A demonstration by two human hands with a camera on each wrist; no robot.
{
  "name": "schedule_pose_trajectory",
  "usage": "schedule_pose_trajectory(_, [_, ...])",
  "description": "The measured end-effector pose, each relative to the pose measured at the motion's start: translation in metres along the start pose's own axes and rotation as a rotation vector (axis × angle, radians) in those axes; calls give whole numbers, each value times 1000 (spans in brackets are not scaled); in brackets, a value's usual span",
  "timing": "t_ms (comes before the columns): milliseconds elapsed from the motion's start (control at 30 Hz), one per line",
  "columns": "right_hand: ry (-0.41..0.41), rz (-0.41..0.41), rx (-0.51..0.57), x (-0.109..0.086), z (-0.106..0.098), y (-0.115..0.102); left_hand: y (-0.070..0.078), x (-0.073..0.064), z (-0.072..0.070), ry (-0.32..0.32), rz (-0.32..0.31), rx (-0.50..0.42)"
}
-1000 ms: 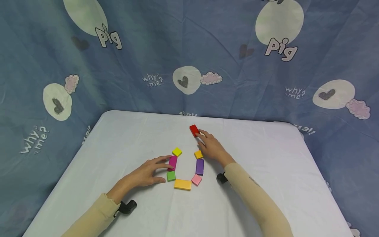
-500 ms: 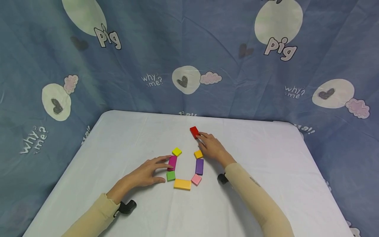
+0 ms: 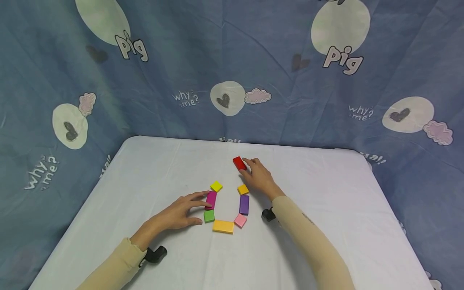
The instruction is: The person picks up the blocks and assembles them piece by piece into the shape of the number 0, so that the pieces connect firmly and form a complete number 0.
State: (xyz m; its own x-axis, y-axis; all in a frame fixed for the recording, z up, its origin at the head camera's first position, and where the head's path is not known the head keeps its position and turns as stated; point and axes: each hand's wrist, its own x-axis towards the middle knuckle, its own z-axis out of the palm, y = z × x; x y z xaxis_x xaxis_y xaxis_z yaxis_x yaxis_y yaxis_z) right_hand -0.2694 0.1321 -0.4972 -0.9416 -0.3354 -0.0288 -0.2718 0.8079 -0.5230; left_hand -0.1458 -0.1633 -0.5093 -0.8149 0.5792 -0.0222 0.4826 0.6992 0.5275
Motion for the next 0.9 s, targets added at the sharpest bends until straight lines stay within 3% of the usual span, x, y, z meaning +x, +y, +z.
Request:
schedule_pose_trajectory(233, [1, 71, -15, 11, 0, -9, 1, 1, 2, 2, 4, -3])
schedule_pose_trajectory(467, [4, 50, -15, 13, 2, -6, 0, 1, 0, 2, 13, -2])
schedule_pose_trajectory(767, [-19, 7, 76, 11, 3, 0, 0, 0, 0, 5, 8, -12])
schedule_pose_trajectory(900, [-2, 30, 117, 13, 5, 2, 0, 0, 0, 9, 9, -13])
